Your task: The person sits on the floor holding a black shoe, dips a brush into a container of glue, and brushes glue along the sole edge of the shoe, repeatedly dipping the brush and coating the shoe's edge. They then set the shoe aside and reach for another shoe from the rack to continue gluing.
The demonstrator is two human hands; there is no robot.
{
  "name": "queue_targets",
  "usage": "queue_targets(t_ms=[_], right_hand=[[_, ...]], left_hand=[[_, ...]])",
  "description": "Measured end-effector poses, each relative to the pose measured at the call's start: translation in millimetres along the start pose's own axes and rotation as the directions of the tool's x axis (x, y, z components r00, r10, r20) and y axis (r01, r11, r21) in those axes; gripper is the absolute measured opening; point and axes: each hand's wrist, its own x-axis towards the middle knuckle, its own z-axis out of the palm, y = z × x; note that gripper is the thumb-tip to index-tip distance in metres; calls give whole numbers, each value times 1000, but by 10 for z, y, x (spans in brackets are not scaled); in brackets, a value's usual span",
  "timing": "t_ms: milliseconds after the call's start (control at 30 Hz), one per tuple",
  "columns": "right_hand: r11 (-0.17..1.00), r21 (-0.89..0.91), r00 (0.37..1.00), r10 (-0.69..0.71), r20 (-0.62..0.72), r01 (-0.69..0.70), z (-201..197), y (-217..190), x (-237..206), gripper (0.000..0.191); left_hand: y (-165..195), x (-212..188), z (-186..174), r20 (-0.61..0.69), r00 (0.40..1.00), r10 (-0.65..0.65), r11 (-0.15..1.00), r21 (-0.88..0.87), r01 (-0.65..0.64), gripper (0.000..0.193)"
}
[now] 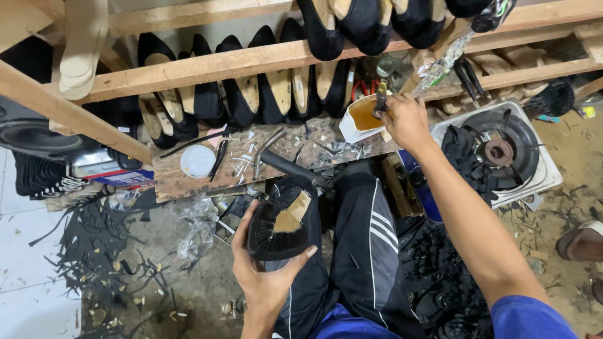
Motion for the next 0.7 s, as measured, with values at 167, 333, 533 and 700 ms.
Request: queue_targets(t_ms=[167,333,533,700], right_hand=[[998,-61,993,7,115,0,-2,10,11,19],[998,25,997,52,60,-54,-224,77,-185,17],[969,52,963,231,139,-240,-484,-180,-352,26],[283,939,933,348,88,-194,-1093,-955,-766,18]], left_hand=[[-87,1,-6,16,995,95,992,84,-96,103],[-98,-68,-2,33,992,121,989,82,-124,101],[-128,-185,150,82,981,176,978,-125,-165,101],[-108,-135,350,113,912,394,919,-78,-387,102]])
